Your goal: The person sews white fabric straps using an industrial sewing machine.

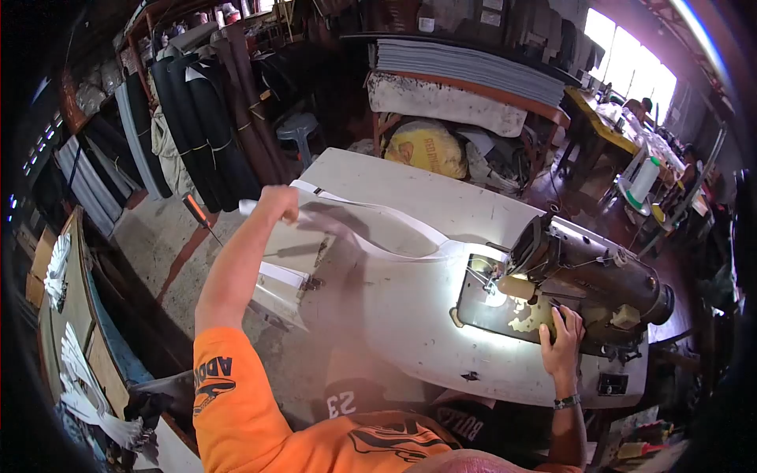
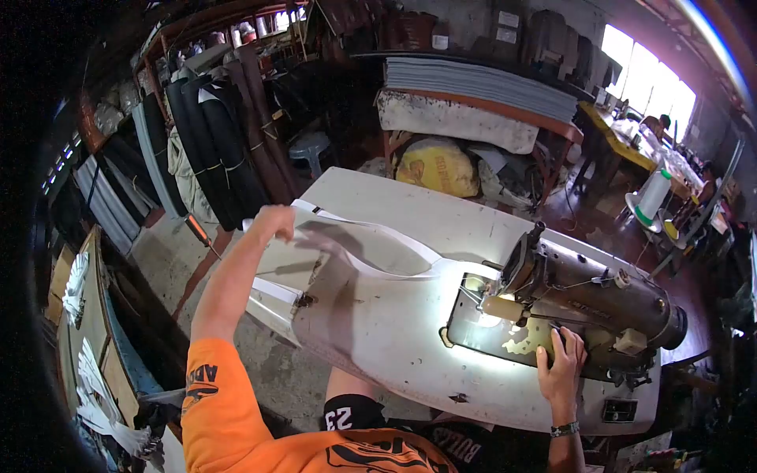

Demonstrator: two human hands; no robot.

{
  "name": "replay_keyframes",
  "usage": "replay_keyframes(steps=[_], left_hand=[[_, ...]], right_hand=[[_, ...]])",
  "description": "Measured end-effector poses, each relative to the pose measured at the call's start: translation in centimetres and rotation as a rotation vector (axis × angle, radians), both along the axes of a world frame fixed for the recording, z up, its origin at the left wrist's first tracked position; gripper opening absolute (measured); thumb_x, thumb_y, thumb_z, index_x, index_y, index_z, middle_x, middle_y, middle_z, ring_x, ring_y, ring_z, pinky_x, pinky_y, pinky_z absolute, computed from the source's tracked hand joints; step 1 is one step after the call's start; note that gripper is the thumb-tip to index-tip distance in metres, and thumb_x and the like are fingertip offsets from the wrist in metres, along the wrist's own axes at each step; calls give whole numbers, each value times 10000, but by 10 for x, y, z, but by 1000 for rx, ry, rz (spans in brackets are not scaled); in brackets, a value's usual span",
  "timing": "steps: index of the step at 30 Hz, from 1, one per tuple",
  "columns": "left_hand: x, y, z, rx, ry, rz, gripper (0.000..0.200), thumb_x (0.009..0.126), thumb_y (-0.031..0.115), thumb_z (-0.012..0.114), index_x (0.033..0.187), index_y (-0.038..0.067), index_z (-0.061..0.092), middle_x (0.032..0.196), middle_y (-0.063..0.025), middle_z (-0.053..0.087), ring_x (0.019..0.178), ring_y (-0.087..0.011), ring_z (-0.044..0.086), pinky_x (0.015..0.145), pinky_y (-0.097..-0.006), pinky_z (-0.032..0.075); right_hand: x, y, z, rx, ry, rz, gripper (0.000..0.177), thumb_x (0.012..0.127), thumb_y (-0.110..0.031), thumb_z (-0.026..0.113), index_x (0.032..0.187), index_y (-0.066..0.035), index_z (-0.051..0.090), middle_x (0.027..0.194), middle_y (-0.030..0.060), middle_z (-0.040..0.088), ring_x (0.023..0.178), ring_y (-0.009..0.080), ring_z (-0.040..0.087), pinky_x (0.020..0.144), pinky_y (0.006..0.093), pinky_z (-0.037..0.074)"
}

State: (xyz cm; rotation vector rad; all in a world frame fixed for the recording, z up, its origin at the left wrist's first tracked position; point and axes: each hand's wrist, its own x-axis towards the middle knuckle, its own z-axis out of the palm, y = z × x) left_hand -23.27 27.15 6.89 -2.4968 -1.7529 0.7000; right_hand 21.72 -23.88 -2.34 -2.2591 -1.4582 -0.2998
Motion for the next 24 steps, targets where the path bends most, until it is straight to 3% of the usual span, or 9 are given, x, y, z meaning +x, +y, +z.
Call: replay_keyframes(steps=[2, 6, 9, 12, 17, 20, 21, 23, 24], left_hand=[[-6, -5, -19, 63, 33, -8, 410, 765, 233, 800, 1160, 122, 790, 1248, -120, 758, 1139, -291, 735, 1002, -427, 565], [-14, 6, -52, 426, -271, -43, 426, 847, 249, 798, 1248, 127, 723, 1364, -137, 653, 1292, -320, 631, 1030, -471, 531], [-19, 10, -63, 456, -260, -55, 419, 897, 259, 753, 1289, 136, 670, 1390, -143, 590, 1300, -345, 598, 1014, -513, 522], [-20, -8, -45, 426, -319, -17, 399, 873, 147, 713, 1269, 103, 694, 1402, -184, 610, 1277, -373, 634, 1004, -503, 542], [-35, -26, -43, 302, -259, -83, 349, 869, 124, 681, 1215, 103, 716, 1285, -178, 704, 1224, -366, 674, 977, -522, 559], [-36, -87, -12, 272, -418, -193, 401, 831, 259, 754, 1212, 136, 722, 1266, -141, 719, 1199, -361, 674, 982, -501, 545], [-45, -103, -6, 202, -474, -265, 470, 842, 382, 765, 1237, 136, 698, 1272, -165, 689, 1226, -368, 642, 1012, -515, 519], [-63, -149, 7, 218, -645, -409, 392, 872, 347, 777, 1173, 104, 714, 1170, -183, 721, 1131, -392, 676, 966, -457, 532], [-68, -176, 17, 167, -744, -379, 352, 890, 301, 770, 1150, 68, 728, 1132, -191, 736, 1099, -395, 687, 961, -441, 535]], right_hand=[[0, -2, 1, -2, -15, -14, 463, 937, -222, 696, 1322, 30, 641, 1409, 199, 573, 1359, 372, 480, 1156, 508, 347], [2, -2, -5, -2, -21, -7, 473, 961, -238, 681, 1347, 29, 630, 1428, 198, 571, 1368, 372, 482, 1164, 506, 343], [9, -3, -16, -21, -56, -8, 482, 992, -250, 653, 1383, 29, 615, 1467, 204, 557, 1399, 374, 470, 1179, 507, 329], [8, -5, -19, -41, -85, -39, 487, 1019, -259, 625, 1414, 26, 600, 1504, 206, 539, 1431, 375, 450, 1191, 507, 318], [10, -4, -23, -69, -102, -59, 500, 1023, -269, 617, 1420, 34, 591, 1531, 212, 514, 1445, 380, 433, 1196, 518, 308], [13, -6, -24, -57, -98, -55, 517, 1018, -286, 615, 1423, 33, 588, 1532, 214, 509, 1449, 387, 424, 1201, 534, 296], [10, -7, -22, -54, -68, -56, 531, 1012, -302, 615, 1427, 28, 585, 1535, 213, 506, 1455, 389, 413, 1208, 544, 285], [7, -6, -18, -50, -40, -71, 531, 1009, -301, 619, 1429, 23, 584, 1536, 210, 503, 1460, 386, 407, 1209, 544, 285], [5, -7, -17, -53, -26, -73, 532, 1008, -301, 621, 1430, 21, 583, 1537, 209, 502, 1462, 384, 405, 1210, 544, 285]])
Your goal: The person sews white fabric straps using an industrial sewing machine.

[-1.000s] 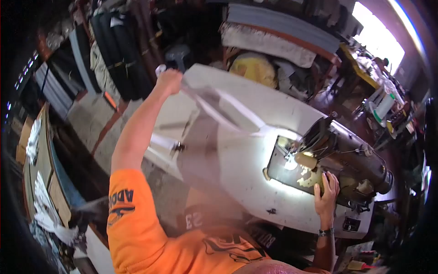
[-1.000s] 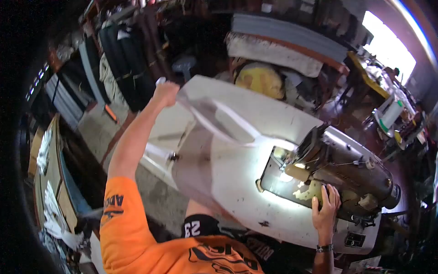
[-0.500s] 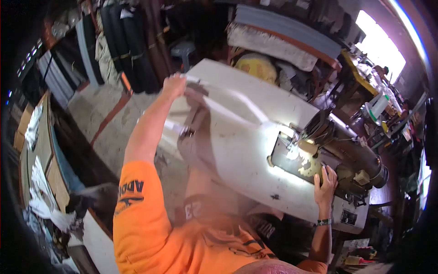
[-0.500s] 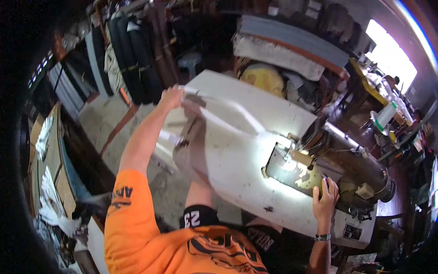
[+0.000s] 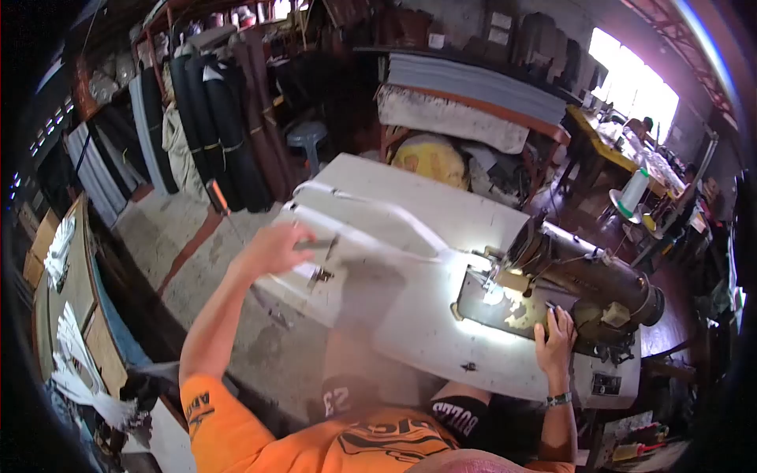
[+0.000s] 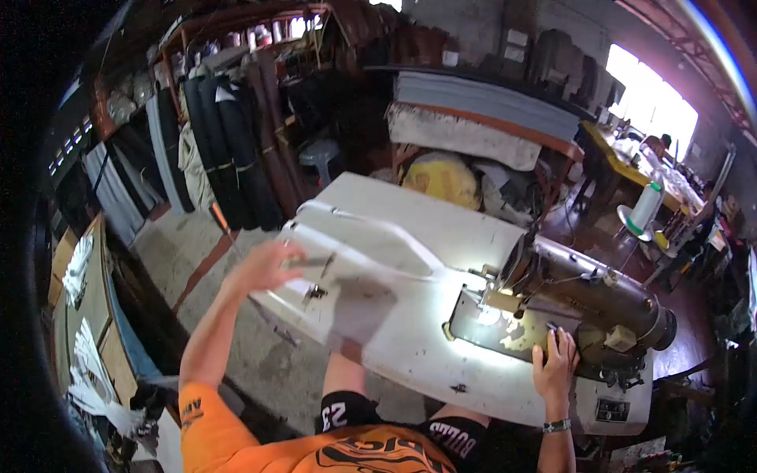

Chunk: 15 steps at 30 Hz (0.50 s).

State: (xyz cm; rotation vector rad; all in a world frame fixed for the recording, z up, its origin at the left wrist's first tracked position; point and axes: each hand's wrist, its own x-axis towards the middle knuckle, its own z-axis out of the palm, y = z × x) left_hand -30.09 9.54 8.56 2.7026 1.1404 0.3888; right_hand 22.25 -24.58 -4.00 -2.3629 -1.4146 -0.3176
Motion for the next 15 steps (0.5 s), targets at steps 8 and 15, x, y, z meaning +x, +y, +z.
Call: replay_keyframes(steps=[8, 15], left_hand=[[-85, -111, -1, -297, -736, 208, 83, 884, 4, 722, 946, -33, 764, 843, -100, 770, 780, -134, 720, 740, -281, 563], [-147, -129, -13, -79, -920, 443, 90, 932, 13, 684, 864, -32, 721, 814, -81, 750, 731, -117, 688, 694, -260, 537]], right_hand=[[-5, 0, 5, 9, 17, -28, 549, 957, -310, 667, 1394, 18, 611, 1535, 227, 495, 1455, 394, 406, 1201, 542, 305], [-5, 0, 4, -24, 58, -46, 578, 960, -321, 654, 1421, 21, 592, 1567, 240, 460, 1484, 399, 369, 1220, 539, 273]])
